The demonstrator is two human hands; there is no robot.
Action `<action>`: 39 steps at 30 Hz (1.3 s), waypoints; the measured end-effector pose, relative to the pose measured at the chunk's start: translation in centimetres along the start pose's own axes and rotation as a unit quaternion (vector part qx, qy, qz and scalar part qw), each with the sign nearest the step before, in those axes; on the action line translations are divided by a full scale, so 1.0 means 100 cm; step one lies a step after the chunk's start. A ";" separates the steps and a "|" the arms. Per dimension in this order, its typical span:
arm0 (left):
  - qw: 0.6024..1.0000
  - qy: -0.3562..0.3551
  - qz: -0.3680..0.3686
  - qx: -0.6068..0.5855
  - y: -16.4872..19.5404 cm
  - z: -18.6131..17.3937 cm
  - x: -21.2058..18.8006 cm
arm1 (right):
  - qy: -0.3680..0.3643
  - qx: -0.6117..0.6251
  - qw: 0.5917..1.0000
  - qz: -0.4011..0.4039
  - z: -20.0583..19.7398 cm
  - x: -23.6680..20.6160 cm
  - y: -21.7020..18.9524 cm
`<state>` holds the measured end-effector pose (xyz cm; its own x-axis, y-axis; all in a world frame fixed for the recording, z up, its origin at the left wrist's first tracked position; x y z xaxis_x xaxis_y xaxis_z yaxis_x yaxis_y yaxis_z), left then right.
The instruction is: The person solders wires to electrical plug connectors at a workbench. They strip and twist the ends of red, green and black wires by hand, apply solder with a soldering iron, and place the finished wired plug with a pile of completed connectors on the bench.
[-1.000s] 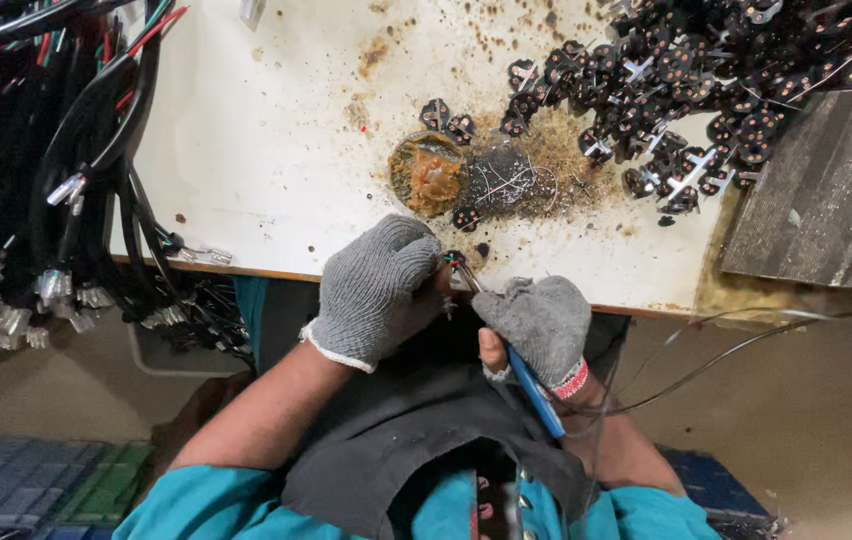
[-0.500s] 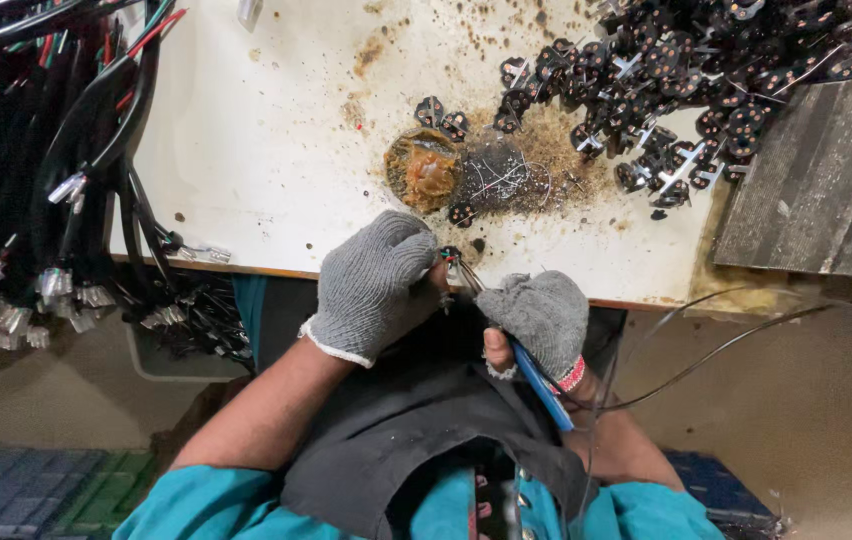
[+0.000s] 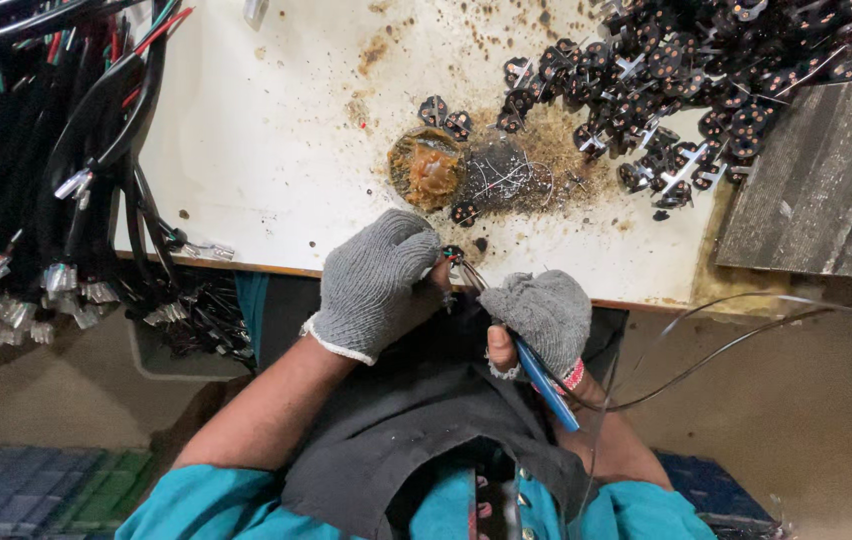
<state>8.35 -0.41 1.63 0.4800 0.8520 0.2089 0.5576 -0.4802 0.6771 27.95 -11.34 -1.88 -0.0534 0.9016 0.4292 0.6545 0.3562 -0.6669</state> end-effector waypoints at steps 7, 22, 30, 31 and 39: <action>1.000 -0.004 0.004 0.002 0.000 0.000 -0.001 | 0.025 0.023 0.999 -0.010 -0.001 0.005 -0.002; 1.000 -0.016 0.004 -0.005 -0.001 -0.001 0.004 | -0.119 -0.125 0.984 -0.040 0.006 -0.003 0.013; 1.000 -0.016 0.001 -0.006 -0.002 0.001 0.001 | -0.110 -0.048 0.993 -0.013 0.000 0.008 0.004; 1.000 -0.014 0.001 -0.004 -0.003 0.001 0.001 | -0.089 -0.029 0.995 -0.021 -0.001 0.009 0.003; 1.000 -0.017 0.000 -0.004 -0.004 0.001 0.003 | -0.087 -0.039 0.995 -0.005 0.000 0.012 0.002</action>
<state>8.35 -0.03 1.31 0.5031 0.8444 0.1843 0.5528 -0.4783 0.6824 28.00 -10.20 -1.55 -0.1857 0.9296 0.3184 0.7093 0.3510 -0.6113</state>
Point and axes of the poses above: each hand's wrist, its own x-axis towards the middle knuckle, its own z-axis out of the palm, y = z × x, the point moved 2 cm from there along x, towards the middle knuckle, and after that the axes turned 5 degrees about y, right-handed, at the moved point
